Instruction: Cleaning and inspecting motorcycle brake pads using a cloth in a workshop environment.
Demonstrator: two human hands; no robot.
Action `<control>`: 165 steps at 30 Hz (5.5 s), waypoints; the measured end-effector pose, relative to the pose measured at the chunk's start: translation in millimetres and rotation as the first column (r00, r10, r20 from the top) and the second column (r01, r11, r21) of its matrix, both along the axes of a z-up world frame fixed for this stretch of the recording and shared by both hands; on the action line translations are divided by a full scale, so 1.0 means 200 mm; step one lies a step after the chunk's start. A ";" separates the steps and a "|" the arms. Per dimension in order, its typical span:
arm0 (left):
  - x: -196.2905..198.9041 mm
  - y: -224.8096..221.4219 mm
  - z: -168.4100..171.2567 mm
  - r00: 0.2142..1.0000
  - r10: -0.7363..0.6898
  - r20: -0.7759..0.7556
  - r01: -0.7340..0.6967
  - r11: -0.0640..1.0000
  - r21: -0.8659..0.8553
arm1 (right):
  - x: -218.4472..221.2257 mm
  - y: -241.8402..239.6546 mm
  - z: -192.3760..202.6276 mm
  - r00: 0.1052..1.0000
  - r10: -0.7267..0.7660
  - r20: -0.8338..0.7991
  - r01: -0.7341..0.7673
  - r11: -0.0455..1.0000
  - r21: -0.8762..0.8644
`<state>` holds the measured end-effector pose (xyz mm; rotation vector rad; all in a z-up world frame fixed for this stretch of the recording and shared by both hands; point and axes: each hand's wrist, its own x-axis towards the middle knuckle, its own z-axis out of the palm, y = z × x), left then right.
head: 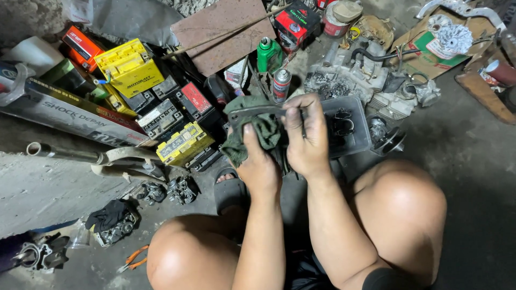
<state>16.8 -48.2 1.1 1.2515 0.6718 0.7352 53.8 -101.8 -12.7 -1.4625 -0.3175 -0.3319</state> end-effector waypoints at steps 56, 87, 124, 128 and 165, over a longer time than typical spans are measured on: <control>0.06 0.07 0.03 0.991 -0.109 0.081 0.136 0.791 -0.597 | 0.03 -0.11 0.05 0.995 0.099 0.007 -0.094 0.959 -0.269; 0.04 0.06 0.00 0.899 -0.293 0.324 0.203 0.937 0.285 | 0.11 -0.30 -0.12 0.932 0.188 -0.309 -0.141 0.976 0.168; 0.00 0.19 0.01 0.800 -0.560 0.213 0.447 0.795 0.410 | 0.06 -0.24 -0.09 0.655 0.423 -0.627 -0.189 0.894 0.406; -0.02 0.16 -0.02 0.915 -0.374 0.154 0.337 0.916 0.217 | 0.10 -0.26 -0.15 0.887 0.303 -0.347 -0.316 0.948 0.021; -0.09 0.21 0.05 0.700 -0.681 -0.215 0.687 0.725 -0.060 | 0.10 -0.24 0.04 0.827 0.562 -0.001 -0.560 0.823 0.097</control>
